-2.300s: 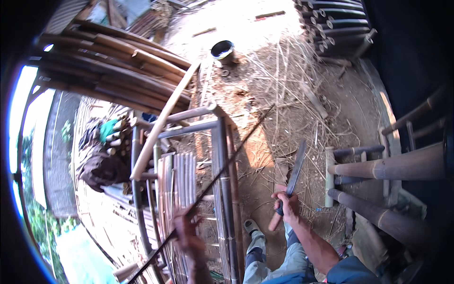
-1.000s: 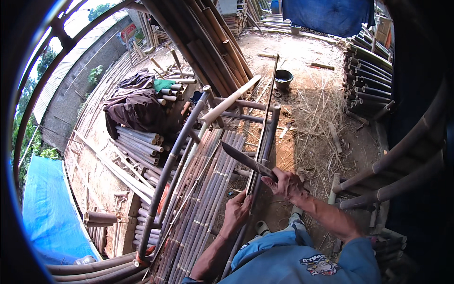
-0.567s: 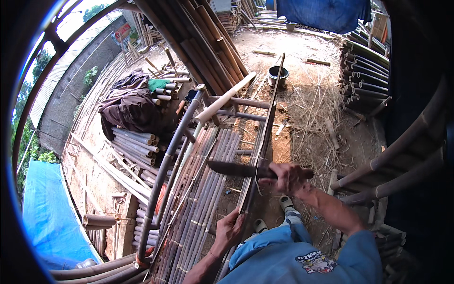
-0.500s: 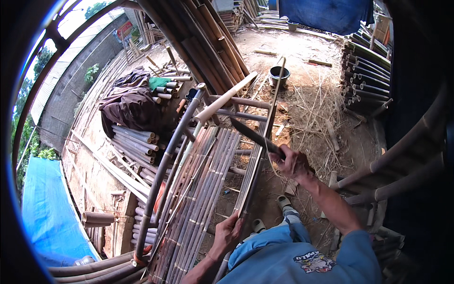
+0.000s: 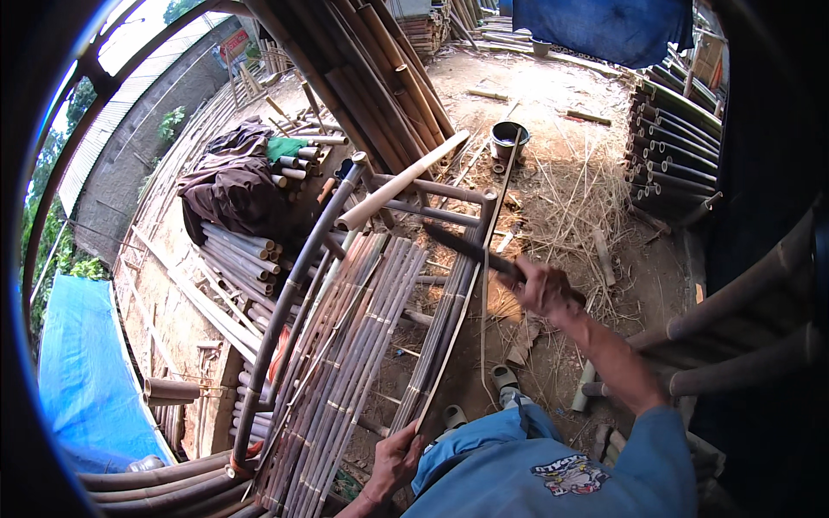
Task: The person uses a machete to split long bamboo poles into thin strips. They repeatedly position a pole on a bamboo rack, strike it with the machete to split it, and then separate the resulting strips.
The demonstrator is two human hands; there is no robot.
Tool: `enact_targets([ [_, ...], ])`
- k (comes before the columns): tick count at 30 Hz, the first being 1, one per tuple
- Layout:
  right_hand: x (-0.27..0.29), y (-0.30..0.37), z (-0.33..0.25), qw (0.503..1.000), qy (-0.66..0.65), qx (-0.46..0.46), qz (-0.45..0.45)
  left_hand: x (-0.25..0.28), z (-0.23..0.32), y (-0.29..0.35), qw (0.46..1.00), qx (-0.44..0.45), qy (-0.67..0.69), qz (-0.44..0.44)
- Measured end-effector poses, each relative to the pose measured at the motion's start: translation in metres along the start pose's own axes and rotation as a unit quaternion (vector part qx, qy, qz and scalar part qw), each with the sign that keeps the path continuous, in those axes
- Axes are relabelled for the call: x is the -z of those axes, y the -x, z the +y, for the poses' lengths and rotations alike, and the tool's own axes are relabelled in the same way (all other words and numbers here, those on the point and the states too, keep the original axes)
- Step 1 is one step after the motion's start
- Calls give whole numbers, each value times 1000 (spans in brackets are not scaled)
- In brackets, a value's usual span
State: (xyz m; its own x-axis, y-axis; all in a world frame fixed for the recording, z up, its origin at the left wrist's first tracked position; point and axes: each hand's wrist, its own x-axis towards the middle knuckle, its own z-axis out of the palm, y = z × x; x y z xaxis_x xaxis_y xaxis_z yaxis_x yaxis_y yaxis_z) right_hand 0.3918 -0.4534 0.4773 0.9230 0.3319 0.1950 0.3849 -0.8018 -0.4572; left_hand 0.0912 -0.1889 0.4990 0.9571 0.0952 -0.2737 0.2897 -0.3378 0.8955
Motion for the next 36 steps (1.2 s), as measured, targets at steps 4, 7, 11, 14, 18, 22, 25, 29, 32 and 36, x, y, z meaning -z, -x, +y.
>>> enact_targets([
  [4,32,-44,59,998,14,-18,55,-5,2,16,1000,-10,-28,0],
  [7,38,-60,71,999,15,-37,33,-8,-9,36,999,-3,-24,23],
  [11,94,-94,194,957,-34,-272,100,11,-82,101,1000,26,5,7],
  [14,127,-102,233,943,-74,-271,177,22,-78,115,994,64,86,20],
  [18,77,-68,82,979,-125,-143,70,3,-23,33,987,99,119,30],
  [22,17,11,-38,992,-99,76,-29,-15,34,-70,947,97,305,-17],
  [25,-6,52,-79,967,-70,244,33,-19,68,-98,948,95,302,-36],
  [29,20,15,-67,980,-188,1,-58,-25,86,-93,958,19,285,-30],
  [32,22,29,-63,981,-170,97,-15,-29,80,-84,962,15,271,-28],
  [36,17,15,-39,984,-121,117,63,-31,79,-73,960,15,274,-52],
])
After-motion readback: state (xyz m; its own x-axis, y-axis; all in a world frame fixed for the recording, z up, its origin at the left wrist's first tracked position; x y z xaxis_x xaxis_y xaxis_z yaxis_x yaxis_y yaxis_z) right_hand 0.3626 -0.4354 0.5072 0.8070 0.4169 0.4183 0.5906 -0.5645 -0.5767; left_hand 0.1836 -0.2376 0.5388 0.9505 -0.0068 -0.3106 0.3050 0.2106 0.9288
